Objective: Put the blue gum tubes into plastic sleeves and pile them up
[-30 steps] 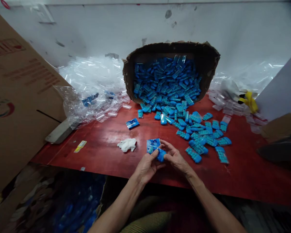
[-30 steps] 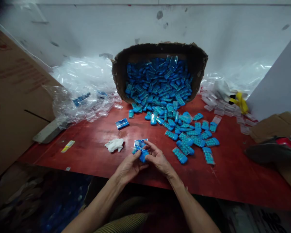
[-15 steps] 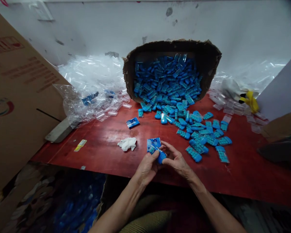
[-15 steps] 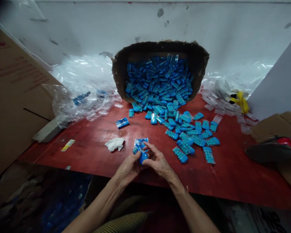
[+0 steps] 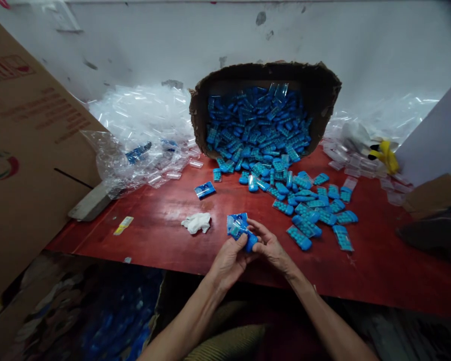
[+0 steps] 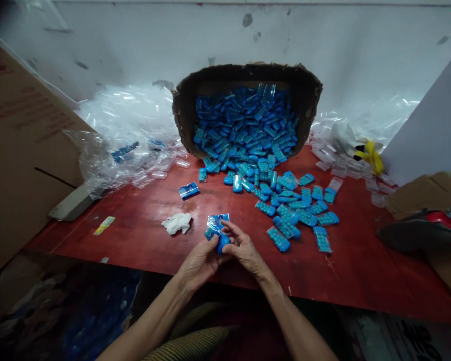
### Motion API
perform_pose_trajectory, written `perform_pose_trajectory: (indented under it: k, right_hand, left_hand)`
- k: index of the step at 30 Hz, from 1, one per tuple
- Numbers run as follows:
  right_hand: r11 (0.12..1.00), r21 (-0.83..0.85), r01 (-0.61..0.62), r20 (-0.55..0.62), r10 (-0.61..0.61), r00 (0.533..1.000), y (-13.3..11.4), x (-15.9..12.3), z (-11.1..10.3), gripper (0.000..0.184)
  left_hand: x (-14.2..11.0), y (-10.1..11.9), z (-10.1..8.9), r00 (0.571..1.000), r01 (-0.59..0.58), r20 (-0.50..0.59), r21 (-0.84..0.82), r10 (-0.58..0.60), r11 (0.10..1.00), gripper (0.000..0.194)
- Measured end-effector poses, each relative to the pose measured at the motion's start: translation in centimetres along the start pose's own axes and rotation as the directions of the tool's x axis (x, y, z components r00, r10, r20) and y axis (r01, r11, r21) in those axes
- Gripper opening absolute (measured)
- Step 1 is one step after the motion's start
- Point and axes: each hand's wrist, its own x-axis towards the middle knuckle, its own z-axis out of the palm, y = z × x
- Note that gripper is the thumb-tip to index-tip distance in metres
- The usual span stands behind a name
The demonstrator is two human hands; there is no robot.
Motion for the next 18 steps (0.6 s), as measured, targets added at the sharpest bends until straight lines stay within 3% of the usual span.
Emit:
perform_pose_trajectory:
  k: [3,8,10,13,15,18]
  right_hand:
    - [0.999,0.023,-0.028,0.061,0.026,0.998,-0.2,0.0,-0.2,0.065]
    - [0.997,0.075,-0.037,0.047,0.034,0.998,0.3,0.1,0.3,0.069]
    - [0.998,0.003,-0.058,0.097,0.057,0.994,0.4,0.1,0.6,0.067]
    - [0.962,-0.270,-0.030,0.107,0.061,0.992,0.1,0.6,0.5,0.050]
    - [0.878,-0.475,0.048,0.033,-0.036,0.999,-0.3,1.4,0.1,0.033]
    - [0.659,-0.739,0.141,-0.009,-0.218,0.976,-0.6,3.5,-0.7,0.024]
  left_hand:
    - [-0.1,-0.1,-0.2,0.999,0.031,0.024,-0.062,-0.029,0.998,0.018]
    - [-0.2,-0.7,-0.3,1.000,-0.007,0.018,-0.071,0.008,0.997,0.018]
    - [-0.7,-0.1,-0.6,1.000,-0.011,-0.001,-0.049,0.011,0.999,0.017]
    - [-2.5,2.3,-2.3,0.991,-0.083,-0.113,-0.126,0.069,0.989,0.015]
    - [-4.5,4.8,-4.5,0.951,-0.250,-0.238,-0.206,0.199,0.946,0.021]
    - [-7.7,8.1,-8.5,0.787,-0.581,-0.417,-0.255,0.454,0.773,0.048]
